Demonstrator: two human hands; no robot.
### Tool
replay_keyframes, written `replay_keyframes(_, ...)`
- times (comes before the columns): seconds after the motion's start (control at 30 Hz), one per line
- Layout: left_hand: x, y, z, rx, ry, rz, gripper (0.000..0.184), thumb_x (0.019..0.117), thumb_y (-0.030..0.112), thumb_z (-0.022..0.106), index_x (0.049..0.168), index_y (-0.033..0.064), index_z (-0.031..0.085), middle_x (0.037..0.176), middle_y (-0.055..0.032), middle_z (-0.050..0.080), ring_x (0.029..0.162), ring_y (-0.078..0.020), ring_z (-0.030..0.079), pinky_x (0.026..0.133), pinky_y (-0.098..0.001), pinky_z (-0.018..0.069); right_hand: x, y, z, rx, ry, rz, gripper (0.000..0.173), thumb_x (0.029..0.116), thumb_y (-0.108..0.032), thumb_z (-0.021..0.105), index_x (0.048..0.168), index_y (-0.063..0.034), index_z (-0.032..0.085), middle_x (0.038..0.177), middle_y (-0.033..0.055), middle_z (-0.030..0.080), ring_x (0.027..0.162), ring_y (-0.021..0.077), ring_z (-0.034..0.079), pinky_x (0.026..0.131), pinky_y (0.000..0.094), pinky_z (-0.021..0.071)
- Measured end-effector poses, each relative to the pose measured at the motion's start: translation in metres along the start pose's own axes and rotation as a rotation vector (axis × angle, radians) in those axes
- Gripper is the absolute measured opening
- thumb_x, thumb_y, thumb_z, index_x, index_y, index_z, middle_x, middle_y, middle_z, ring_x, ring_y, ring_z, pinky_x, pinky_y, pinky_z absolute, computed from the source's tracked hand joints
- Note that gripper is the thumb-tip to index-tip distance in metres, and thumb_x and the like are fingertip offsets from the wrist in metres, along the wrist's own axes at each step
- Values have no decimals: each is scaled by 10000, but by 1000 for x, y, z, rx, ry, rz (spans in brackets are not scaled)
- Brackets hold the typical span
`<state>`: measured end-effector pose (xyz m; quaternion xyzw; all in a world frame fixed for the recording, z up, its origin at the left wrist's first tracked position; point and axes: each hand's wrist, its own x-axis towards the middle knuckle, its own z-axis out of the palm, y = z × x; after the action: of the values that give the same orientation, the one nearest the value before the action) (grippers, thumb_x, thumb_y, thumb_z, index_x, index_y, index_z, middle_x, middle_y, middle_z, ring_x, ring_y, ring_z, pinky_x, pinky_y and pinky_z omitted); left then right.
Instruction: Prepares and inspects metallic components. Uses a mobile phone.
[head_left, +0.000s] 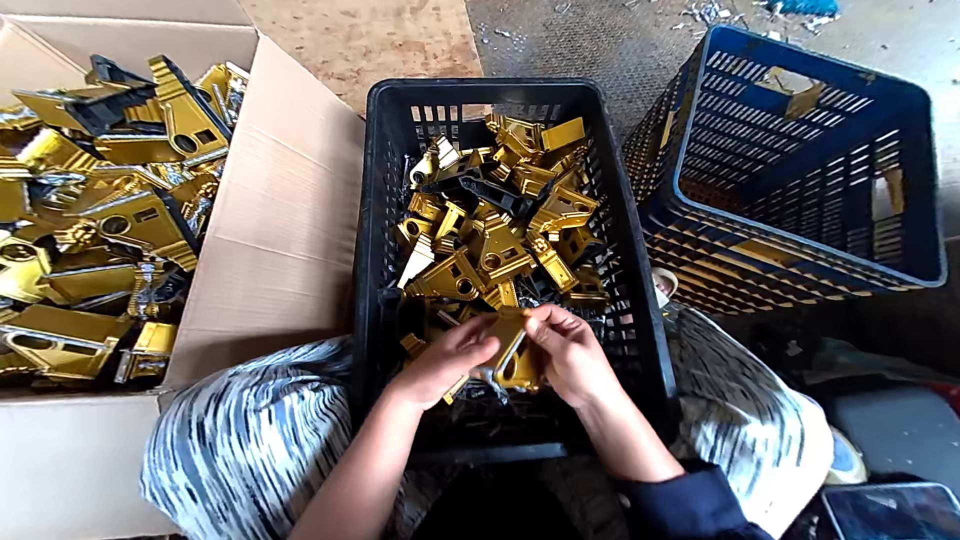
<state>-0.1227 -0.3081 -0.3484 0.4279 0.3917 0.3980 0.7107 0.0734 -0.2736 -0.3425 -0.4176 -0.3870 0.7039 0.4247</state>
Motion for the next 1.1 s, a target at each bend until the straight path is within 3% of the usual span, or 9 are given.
replay_keyframes(0.13, 5, -11, 12, -143, 120, 123, 565, 833, 363, 827, 1230, 40, 589, 1077, -11, 726, 1019, -121, 697, 942, -329, 580, 4, -2, 6, 35, 54, 152, 209, 1094, -103, 446, 1047, -3, 624, 909, 124, 724, 777, 204, 733, 718, 374, 640)
replay_keyframes(0.23, 15, -12, 17, -121, 464, 86, 447, 836, 94, 770, 1224, -27, 584, 1076, -117, 708, 965, -210, 710, 892, -391, 605, 12, 9, -14, -1037, -96, 147, 261, 982, -239, 664, 1094, -12, 726, 989, 128, 741, 882, 231, 724, 828, 428, 598)
replay_keyframes(0.3, 19, -8, 12, -132, 590, 49, 405, 891, 162, 732, 1220, 38, 532, 984, -55, 648, 810, -140, 669, 733, -308, 605, 15, 20, -12, -1517, -314, 474, 434, 955, -384, 680, 1215, -37, 700, 1221, 243, 677, 1159, 439, 640, 944, 672, 495)
replay_keyframes(0.37, 19, -3, 9, -212, 583, 11, 546, 996, 516, 537, 1330, 97, 431, 1023, -29, 604, 781, -102, 626, 661, -251, 556, 14, 29, -7, -1677, -481, 618, 389, 958, -330, 656, 1201, -28, 682, 1284, 263, 629, 1217, 479, 589, 907, 717, 479)
replay_keyframes(0.47, 21, 11, 12, -391, 656, -69, 782, 967, 766, 144, 1246, 132, 507, 874, -52, 634, 653, -145, 642, 536, -281, 560, 10, 12, -9, -1608, -449, 493, 384, 1023, -330, 548, 1276, -57, 639, 1240, 226, 663, 1192, 436, 621, 934, 670, 485)
replay_keyframes(0.67, 27, 7, 6, -370, 825, -71, 665, 1021, 691, 231, 1155, 150, 593, 803, -64, 621, 586, -158, 597, 478, -297, 507, -10, -2, -22, -1253, -49, 57, 323, 1073, -271, 441, 1290, -49, 529, 776, 105, 630, 703, 277, 661, 686, 489, 555)
replay_keyframes(0.87, 30, 0, 6, -117, 939, 49, 593, 1076, 570, 289, 1377, 149, 578, 1197, -81, 660, 1073, -174, 646, 906, -407, 550, -47, -6, 4, -922, 224, -740, 360, 1110, -342, 359, 1146, -15, 506, 679, 8, 515, 529, 81, 518, 490, 271, 498)
replay_keyframes(1.03, 31, -1, 6, -75, 962, 31, 569, 1087, 527, 308, 1311, 97, 607, 1109, -100, 669, 1020, -172, 650, 879, -397, 545, -55, 11, 26, -1172, 60, -327, 317, 1069, -290, 447, 1103, -3, 579, 624, 24, 555, 524, 177, 589, 507, 369, 520)
replay_keyframes(1.1, 31, 1, 5, -62, 952, 13, 577, 1095, 509, 281, 1357, 86, 574, 1214, -113, 649, 1132, -176, 623, 966, -407, 519, -54, 10, 25, -998, 140, -564, 351, 1093, -312, 390, 1067, 3, 544, 616, -26, 488, 484, 65, 491, 460, 248, 464)
